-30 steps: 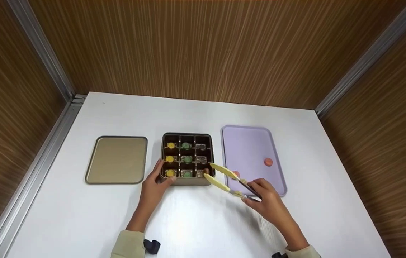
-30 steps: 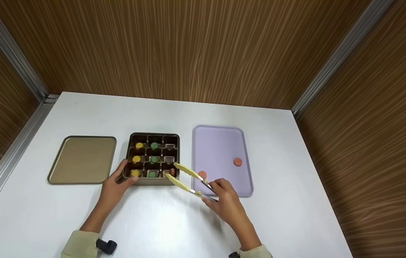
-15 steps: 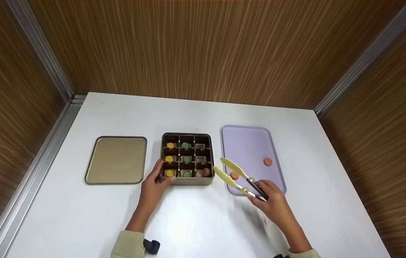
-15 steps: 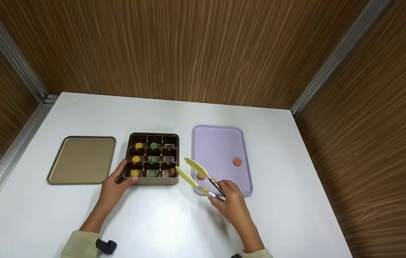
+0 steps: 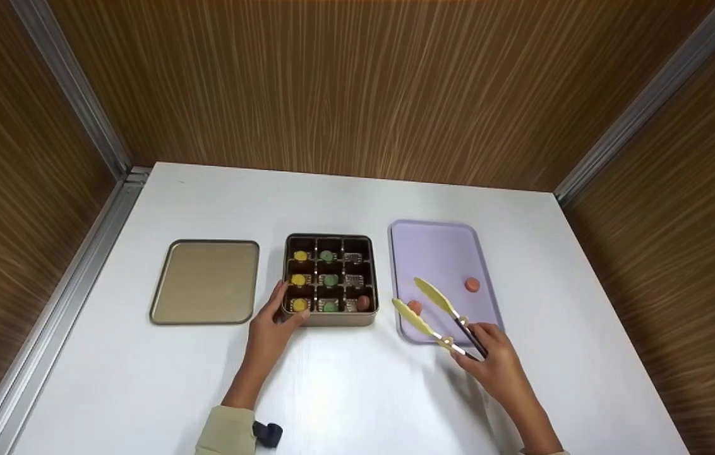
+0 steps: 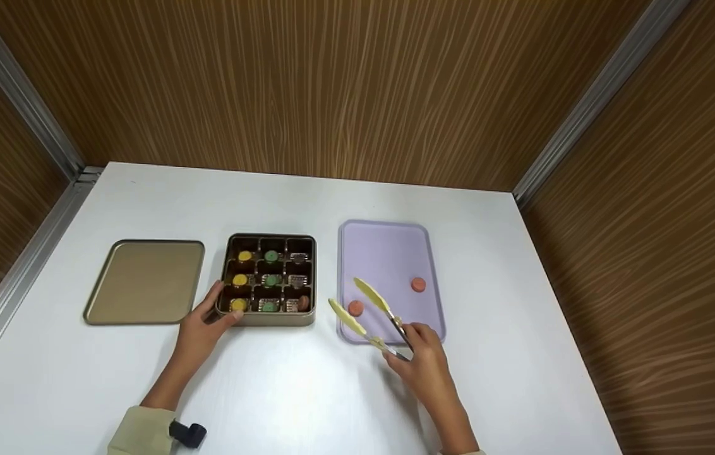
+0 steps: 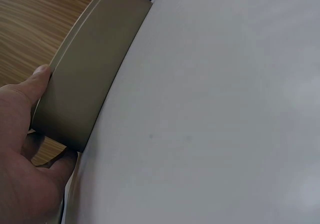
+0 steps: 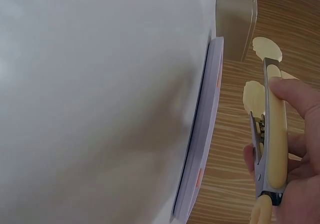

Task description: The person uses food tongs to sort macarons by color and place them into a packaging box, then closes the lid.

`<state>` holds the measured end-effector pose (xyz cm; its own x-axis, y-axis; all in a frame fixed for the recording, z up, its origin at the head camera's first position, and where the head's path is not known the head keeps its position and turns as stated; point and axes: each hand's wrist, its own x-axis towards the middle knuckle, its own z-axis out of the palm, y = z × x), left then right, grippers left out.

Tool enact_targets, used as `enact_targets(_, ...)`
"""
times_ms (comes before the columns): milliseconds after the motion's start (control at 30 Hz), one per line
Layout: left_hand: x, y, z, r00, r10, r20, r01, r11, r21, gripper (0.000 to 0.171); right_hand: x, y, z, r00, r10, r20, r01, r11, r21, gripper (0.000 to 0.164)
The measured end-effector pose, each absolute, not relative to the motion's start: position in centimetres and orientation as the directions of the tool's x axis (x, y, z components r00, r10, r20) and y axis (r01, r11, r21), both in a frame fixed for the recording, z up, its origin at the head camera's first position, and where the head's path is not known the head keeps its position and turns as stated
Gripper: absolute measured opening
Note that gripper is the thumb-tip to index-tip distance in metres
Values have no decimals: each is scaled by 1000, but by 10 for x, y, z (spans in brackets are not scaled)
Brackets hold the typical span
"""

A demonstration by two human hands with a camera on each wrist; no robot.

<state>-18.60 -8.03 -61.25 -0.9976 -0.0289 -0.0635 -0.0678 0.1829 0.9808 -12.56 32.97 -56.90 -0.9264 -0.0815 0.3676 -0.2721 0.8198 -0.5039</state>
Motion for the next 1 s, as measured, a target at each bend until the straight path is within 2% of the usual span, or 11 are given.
enact_targets(133, -186, -81, -614, -997, -24, -68, -71, 184, 980, 79, -123, 337, -572, -920, -76, 385, -270, 835, -480, 54)
enact_targets(600, -185, -81, -613, -997, -45, -62, -69, 186, 980, 79, -118, 350, -578, -944, -89, 319, -233, 863, -449, 54)
enact_targets(1000, -185, -81, -616, -999, -31, -18, -23, 168, 986, 79, -118, 348, -572, -975, -44, 216, -146, 864, -482, 49)
